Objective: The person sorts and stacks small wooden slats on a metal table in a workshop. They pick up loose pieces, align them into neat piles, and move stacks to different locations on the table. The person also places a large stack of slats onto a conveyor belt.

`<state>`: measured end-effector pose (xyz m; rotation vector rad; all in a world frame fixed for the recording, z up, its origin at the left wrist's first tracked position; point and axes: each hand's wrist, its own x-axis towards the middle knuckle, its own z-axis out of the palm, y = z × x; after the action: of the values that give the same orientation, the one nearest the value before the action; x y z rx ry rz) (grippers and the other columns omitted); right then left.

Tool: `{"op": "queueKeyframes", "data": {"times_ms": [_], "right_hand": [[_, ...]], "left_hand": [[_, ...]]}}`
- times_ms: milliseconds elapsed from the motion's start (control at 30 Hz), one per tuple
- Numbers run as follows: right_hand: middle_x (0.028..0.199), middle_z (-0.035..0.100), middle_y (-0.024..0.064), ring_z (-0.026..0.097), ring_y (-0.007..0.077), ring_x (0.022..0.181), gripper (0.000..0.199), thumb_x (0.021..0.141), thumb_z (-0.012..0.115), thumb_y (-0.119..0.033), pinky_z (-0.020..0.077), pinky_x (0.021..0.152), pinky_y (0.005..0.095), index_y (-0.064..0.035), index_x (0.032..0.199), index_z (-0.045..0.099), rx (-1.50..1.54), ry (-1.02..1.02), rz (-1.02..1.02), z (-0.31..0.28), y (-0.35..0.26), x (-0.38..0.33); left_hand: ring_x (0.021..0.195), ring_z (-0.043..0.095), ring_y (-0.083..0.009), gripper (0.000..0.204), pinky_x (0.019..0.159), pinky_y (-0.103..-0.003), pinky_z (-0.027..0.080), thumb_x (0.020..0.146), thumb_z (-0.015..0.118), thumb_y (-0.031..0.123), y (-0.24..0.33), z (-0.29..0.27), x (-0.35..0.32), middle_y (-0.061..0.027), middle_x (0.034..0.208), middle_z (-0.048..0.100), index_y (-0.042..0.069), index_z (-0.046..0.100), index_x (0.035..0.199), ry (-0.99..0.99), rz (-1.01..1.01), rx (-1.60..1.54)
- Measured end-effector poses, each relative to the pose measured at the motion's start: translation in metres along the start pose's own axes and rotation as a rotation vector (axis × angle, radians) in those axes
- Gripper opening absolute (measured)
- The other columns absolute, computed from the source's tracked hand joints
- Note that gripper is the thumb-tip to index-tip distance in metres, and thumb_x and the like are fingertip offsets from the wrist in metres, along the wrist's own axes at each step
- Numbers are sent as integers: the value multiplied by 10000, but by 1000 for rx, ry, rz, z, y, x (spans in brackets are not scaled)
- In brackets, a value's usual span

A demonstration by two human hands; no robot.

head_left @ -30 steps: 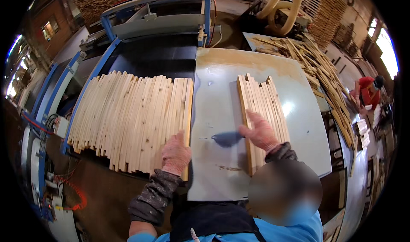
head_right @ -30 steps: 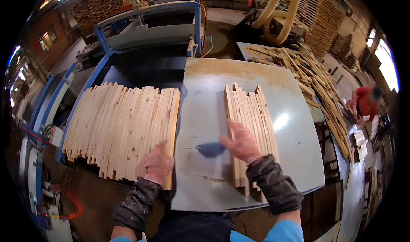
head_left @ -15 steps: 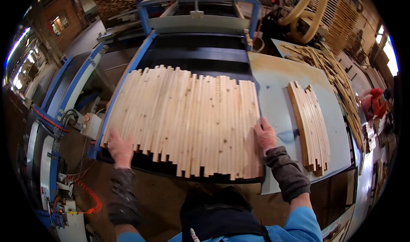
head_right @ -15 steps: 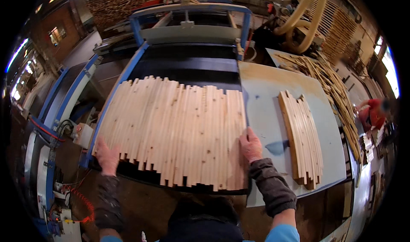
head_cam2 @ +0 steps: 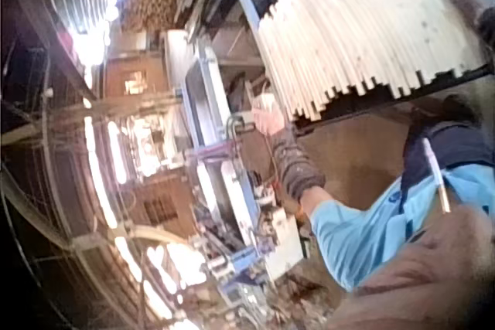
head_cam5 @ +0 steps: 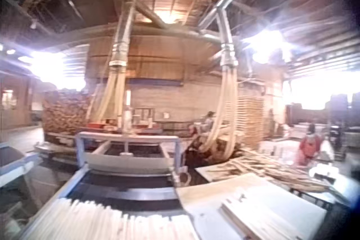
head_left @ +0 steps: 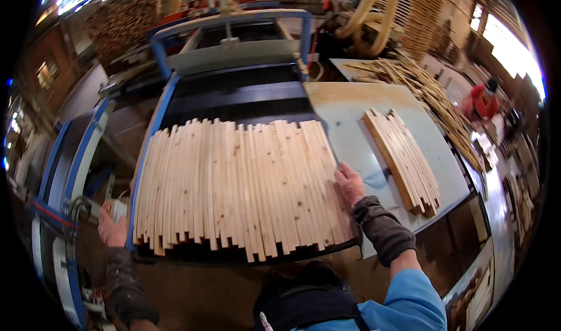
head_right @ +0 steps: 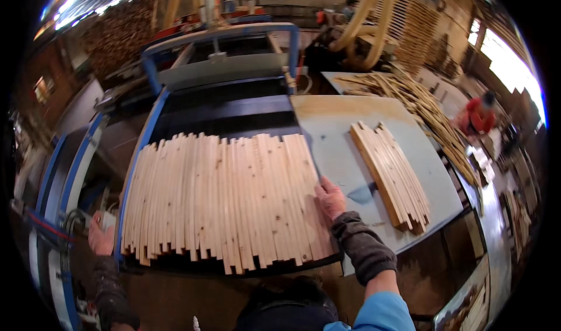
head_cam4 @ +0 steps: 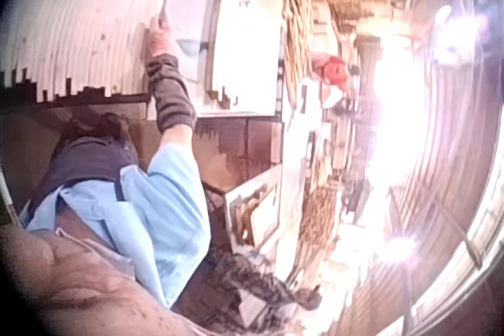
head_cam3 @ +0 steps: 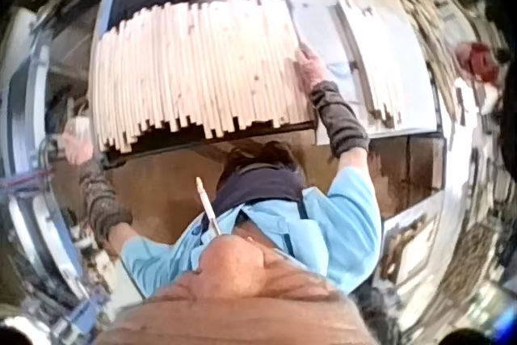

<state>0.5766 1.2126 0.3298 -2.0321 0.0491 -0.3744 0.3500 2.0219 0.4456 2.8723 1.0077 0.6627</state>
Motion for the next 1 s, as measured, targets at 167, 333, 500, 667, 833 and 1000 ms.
{"op": "queueKeyframes", "data": {"times_ms": [167, 333, 500, 667, 833, 1000], "right_hand": [[1458, 693, 225, 649, 277, 1370, 666, 1057, 695, -370, 481, 1147, 369, 12, 1577, 529, -1, -158, 122, -1, -18, -4], [1629, 549, 210, 529, 277, 1500, 714, 1084, 707, -305, 373, 1258, 345, 78, 1624, 441, 424, -152, 257, -8, -2, 5], [1546, 629, 200, 588, 248, 1428, 664, 1059, 746, -220, 434, 1206, 333, 66, 1600, 488, 433, -138, 277, -13, -40, -21], [1514, 652, 208, 633, 255, 1380, 642, 1038, 755, -166, 481, 1168, 340, 53, 1590, 510, 445, -142, 268, -26, -18, -47], [1446, 700, 202, 641, 253, 1377, 614, 1014, 775, -189, 495, 1166, 354, 50, 1540, 568, 508, -79, 242, -37, -17, -93], [1342, 739, 196, 684, 310, 1279, 532, 948, 793, -182, 525, 1122, 396, 8, 1431, 676, 37, -65, 98, -57, -37, -142]], "left_hand": [[1448, 516, -434, 873, 1216, -495, 411, 907, 815, 245, -3, -16, -23, -263, 1598, 527, -7, 410, 1638, 28, -19, -171], [1273, 626, -218, 523, 1083, -360, 509, 1040, 702, 189, 110, -22, -102, -117, 1433, 652, 0, 587, 1514, -125, 45, -999], [1063, 749, -211, 461, 993, -384, 602, 949, 799, 309, 207, -77, -220, -133, 1146, 800, -35, 764, 1253, -739, 99, -1561], [1162, 757, -299, 502, 1068, -435, 582, 963, 848, 324, 260, -114, -263, -240, 1225, 781, -99, 765, 1220, -1190, 213, -1777], [1306, 688, -367, 625, 1150, -490, 517, 1009, 812, 335, 305, -159, -255, -302, 1381, 693, -128, 651, 1396, -1131, 1007, -2042], [1301, 662, -388, 696, 1127, -509, 496, 1014, 793, 370, 337, -203, -246, -310, 1393, 660, -105, 576, 1476, -1191, 1461, -2183]]}}
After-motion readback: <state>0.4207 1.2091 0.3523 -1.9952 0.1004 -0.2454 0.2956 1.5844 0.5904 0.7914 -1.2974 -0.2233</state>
